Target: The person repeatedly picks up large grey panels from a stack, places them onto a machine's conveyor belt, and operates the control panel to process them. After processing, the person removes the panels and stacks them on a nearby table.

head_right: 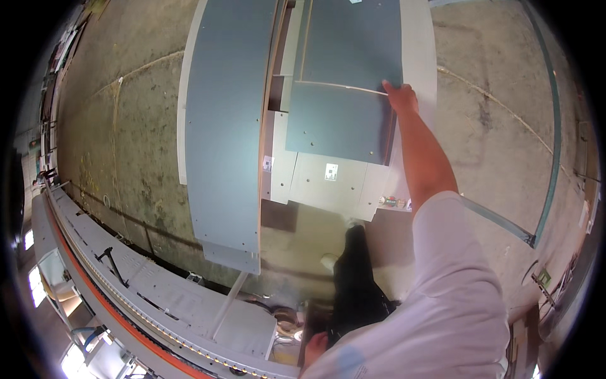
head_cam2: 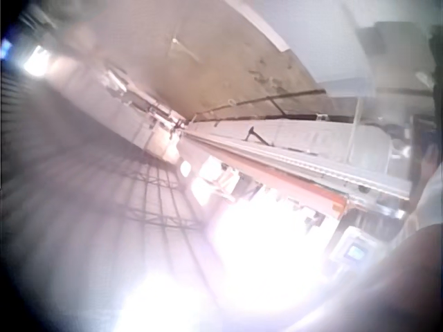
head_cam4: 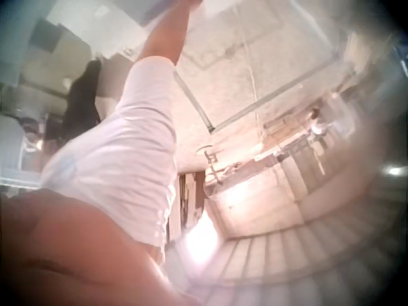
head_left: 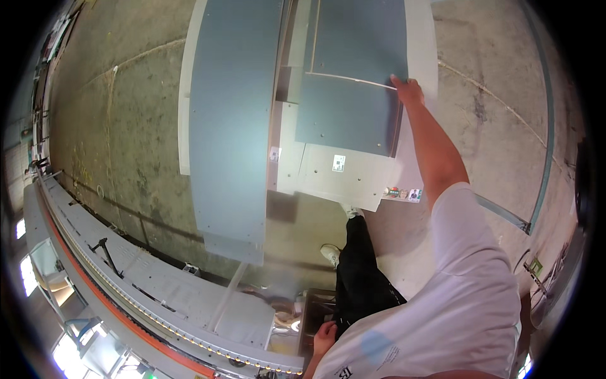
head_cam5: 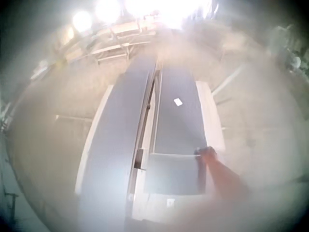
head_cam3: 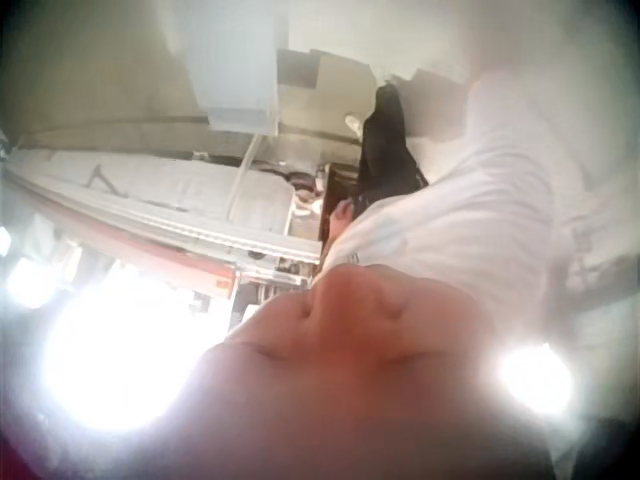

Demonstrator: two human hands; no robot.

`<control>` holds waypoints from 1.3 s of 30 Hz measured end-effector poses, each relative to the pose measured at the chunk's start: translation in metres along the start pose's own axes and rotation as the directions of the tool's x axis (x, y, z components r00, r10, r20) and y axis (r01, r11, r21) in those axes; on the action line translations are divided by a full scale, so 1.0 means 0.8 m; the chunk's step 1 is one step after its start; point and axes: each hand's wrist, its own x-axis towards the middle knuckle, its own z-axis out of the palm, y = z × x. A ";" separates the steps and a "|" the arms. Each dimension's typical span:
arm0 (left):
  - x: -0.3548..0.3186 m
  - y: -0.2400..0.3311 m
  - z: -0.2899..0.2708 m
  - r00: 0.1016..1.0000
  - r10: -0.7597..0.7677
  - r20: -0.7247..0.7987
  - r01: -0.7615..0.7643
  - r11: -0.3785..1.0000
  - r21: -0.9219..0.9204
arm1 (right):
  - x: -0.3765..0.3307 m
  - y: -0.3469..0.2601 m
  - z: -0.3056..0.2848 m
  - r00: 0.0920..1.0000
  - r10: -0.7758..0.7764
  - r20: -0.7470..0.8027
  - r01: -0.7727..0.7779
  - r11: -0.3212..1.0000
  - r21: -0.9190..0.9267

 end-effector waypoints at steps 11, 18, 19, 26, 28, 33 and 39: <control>0.035 0.019 -0.017 0.999 0.028 0.020 -0.028 1.000 0.013 | 0.093 0.094 0.006 0.959 0.038 0.282 -0.135 0.933 0.335; 0.037 0.093 -0.026 0.997 0.045 0.058 -0.036 0.989 -0.145 | -0.045 0.150 -0.003 0.811 -0.064 0.582 -0.261 0.850 0.458; 0.048 0.108 -0.029 0.994 0.093 0.060 -0.085 0.989 -0.119 | -0.063 0.166 -0.001 0.786 -0.077 0.613 -0.281 0.839 0.466; 0.147 0.213 -0.010 0.905 0.424 -0.038 -0.385 0.777 -0.498 | -0.365 0.168 -0.018 0.594 -0.197 0.780 -0.355 0.805 0.475; 0.141 0.279 -0.009 0.916 0.383 -0.123 -0.355 0.628 -0.692 | -0.435 0.174 -0.042 0.381 -0.222 0.897 -0.445 0.807 0.389; 0.121 0.275 -0.016 0.952 0.224 -0.210 -0.275 0.321 -0.906 | -0.558 0.209 -0.061 0.038 -0.219 0.975 -0.445 0.870 0.213; 0.045 0.107 -0.017 0.942 0.040 -0.332 -0.334 0.161 -0.929 | -0.497 0.179 -0.124 0.452 -0.218 0.865 -0.664 0.565 0.490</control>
